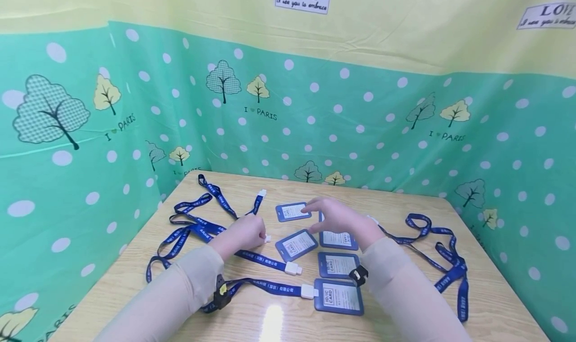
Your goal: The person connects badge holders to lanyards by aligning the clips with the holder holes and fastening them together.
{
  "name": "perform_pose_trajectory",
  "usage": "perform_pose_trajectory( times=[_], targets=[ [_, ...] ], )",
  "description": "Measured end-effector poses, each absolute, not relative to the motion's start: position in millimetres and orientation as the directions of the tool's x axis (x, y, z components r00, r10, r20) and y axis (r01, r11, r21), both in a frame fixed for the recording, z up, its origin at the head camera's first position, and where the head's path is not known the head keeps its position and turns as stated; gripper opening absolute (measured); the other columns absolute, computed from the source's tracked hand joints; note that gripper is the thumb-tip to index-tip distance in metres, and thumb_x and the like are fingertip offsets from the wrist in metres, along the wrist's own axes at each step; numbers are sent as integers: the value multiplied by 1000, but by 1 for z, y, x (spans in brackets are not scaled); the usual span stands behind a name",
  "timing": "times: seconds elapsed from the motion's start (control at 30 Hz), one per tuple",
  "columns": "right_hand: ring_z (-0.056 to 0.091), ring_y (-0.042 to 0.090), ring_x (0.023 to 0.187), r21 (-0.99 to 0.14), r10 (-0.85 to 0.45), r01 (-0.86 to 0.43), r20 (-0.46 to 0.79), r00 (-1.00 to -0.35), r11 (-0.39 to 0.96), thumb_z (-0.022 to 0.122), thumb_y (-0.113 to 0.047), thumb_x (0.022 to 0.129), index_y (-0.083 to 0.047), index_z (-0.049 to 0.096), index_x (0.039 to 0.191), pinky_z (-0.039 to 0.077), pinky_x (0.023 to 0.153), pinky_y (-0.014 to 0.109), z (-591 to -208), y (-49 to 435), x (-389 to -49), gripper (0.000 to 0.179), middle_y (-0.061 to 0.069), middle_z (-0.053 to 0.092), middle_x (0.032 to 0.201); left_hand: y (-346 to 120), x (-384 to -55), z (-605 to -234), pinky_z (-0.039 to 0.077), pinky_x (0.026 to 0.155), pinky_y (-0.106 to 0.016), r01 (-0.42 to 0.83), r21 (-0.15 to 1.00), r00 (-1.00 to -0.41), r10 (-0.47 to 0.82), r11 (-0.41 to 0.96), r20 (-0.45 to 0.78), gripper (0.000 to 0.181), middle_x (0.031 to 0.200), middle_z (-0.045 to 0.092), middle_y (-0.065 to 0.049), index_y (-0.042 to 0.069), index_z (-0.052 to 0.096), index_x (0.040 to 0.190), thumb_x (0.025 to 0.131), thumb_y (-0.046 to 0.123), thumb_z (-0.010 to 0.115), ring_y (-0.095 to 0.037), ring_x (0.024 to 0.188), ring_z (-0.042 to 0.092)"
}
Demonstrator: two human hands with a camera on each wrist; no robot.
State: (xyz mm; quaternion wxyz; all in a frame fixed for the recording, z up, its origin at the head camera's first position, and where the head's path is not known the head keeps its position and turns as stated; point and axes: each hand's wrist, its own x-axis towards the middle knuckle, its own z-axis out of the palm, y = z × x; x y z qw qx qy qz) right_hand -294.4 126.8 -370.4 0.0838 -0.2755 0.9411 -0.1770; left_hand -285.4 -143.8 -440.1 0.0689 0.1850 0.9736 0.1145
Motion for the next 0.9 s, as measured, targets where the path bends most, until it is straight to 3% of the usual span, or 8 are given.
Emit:
perform_pose_trajectory(
  times=[0.2,0.53,0.9],
  targets=[
    [49,31,136,-352,-562,-494,-120,-819,795,86,-22,83,-25,67,136,48,105,51,-374,124,-294,56,4,50,153,-144,-285,-440,57,72,-29,331,250,-926,364,910,-101,8,81,70,6,18,80,82,89,18,78,-8,68,60],
    [44,29,141,-356,-596,-512,-189,-780,782,84,-19,85,-21,68,134,39,113,52,-403,114,-294,52,2,53,150,-143,-284,-439,55,69,-28,349,254,-920,381,902,-87,13,78,67,7,19,79,77,89,17,77,-8,66,58],
    [48,24,139,-345,-566,-476,-237,-790,809,86,-21,83,-32,70,129,42,111,49,-420,107,-295,50,-8,55,147,-142,-284,-438,55,69,-27,346,237,-921,377,908,-99,11,77,67,6,17,80,80,90,17,77,-8,66,58]
  ],
)
